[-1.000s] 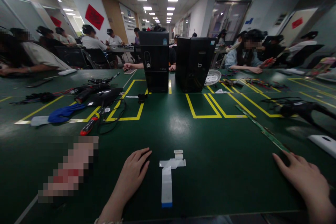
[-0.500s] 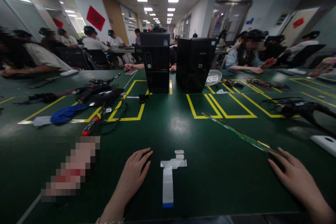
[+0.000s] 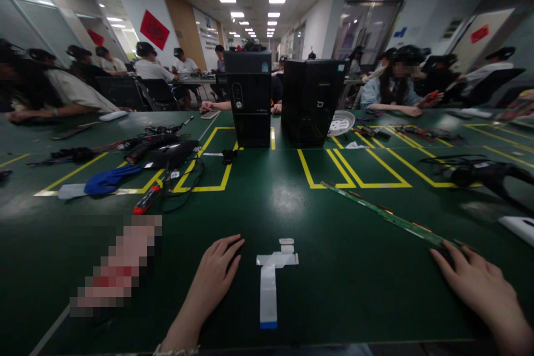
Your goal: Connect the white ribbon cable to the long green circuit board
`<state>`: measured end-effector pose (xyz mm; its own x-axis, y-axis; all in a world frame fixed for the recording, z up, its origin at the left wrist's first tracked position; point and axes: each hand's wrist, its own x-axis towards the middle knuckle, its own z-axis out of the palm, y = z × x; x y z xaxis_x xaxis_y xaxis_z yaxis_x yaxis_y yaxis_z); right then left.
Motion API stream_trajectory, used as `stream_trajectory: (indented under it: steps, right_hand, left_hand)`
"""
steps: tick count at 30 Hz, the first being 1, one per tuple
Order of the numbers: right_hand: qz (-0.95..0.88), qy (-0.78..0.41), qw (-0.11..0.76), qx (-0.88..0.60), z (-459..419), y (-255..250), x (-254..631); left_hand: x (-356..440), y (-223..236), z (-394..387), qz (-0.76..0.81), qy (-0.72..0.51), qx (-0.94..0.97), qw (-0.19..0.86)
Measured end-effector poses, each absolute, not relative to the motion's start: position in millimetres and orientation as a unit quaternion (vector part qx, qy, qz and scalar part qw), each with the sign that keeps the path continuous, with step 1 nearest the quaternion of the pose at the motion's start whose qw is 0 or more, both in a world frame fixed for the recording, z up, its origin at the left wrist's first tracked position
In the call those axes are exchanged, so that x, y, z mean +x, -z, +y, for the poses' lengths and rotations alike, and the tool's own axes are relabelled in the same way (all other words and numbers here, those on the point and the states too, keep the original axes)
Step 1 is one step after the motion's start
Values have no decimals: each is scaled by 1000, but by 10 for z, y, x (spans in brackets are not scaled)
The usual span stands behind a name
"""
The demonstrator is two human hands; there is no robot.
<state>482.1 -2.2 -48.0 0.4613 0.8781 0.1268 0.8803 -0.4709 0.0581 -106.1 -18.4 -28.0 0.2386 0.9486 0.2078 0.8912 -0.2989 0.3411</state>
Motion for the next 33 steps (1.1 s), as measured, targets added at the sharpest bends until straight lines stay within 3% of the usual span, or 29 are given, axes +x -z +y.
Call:
stream_trajectory:
  steps: [10,18,33]
  right_hand:
    - [-654,61,19,-754,546,398,4759]
    - [-769,24,55,-636,777,317,3752]
    - [-826,18,35,-563,473,205,2407]
  left_hand:
    - [-1052,281,-179,579,-199,788,68]
    - [-1065,301,-164,581,-196,787,67]
    - [-1077,315,-158,568,-210,794,56]
